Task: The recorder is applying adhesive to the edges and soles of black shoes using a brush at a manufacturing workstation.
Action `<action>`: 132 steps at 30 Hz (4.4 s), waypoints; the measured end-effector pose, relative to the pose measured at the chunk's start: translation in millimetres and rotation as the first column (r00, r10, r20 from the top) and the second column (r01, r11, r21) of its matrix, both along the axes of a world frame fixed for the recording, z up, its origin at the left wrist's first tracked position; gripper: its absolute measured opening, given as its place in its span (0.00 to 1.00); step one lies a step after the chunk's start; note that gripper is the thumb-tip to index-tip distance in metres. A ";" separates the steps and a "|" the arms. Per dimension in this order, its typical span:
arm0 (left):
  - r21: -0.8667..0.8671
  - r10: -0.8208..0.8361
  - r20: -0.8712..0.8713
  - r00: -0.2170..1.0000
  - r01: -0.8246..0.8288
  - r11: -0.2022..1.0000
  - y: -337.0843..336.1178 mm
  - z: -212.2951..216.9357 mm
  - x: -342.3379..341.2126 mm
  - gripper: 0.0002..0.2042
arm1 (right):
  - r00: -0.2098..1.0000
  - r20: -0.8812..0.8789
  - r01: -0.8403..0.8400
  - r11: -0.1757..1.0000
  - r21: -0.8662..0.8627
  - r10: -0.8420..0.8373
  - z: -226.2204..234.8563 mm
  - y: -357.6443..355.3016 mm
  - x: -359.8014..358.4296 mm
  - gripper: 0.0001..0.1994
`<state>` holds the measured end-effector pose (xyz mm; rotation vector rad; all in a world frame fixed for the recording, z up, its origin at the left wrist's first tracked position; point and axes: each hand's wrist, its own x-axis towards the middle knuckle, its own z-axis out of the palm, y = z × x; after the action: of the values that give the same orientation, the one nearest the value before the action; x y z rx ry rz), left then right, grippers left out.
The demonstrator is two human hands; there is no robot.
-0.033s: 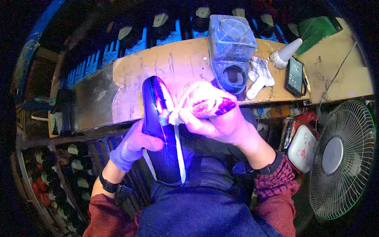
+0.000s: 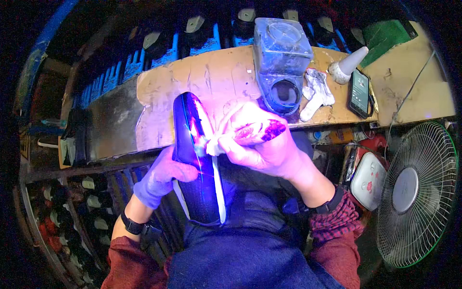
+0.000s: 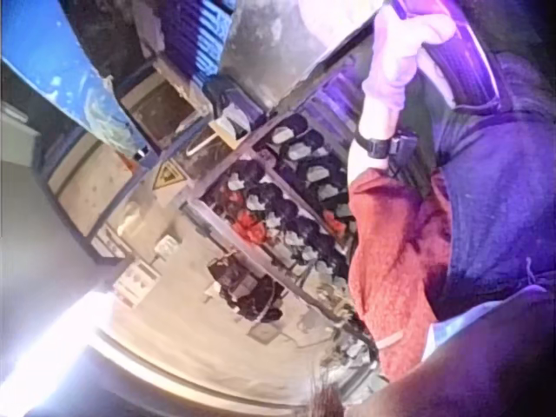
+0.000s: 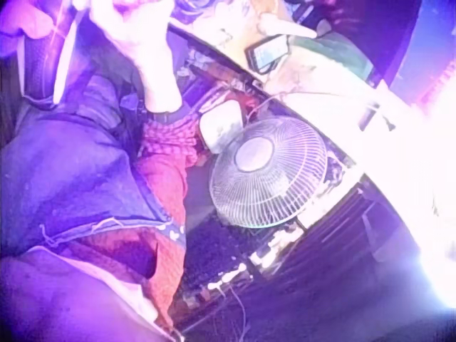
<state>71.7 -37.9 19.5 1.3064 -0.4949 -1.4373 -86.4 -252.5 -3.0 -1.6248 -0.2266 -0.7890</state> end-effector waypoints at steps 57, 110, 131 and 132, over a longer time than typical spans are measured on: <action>-0.410 0.226 -0.714 0.663 -0.657 0.633 -25.5 -72.7 -49.4 0.29 | 0.995 -0.094 -0.073 0.825 -0.561 0.024 110.4 41.6 8.1 0.15; -0.207 0.691 0.027 0.723 -0.672 0.711 8.1 16.4 -24.3 0.18 | 0.883 -0.248 0.454 0.859 0.237 -0.398 56.2 5.4 37.4 0.08; 0.415 -0.393 0.903 0.170 -0.577 0.703 -141.2 4.8 352.9 0.35 | 0.477 -0.425 0.872 0.472 0.126 -0.769 0.6 -108.1 -35.4 0.07; 0.268 -0.293 0.954 0.062 -0.611 0.745 -114.9 5.6 357.7 0.33 | 0.400 -0.325 0.870 0.467 -0.159 -0.857 0.4 -110.1 -34.5 0.08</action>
<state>429.4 -152.8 25.1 2.8662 -0.6719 -0.0719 -120.9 -362.6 -2.6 -1.7773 1.0276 -1.2220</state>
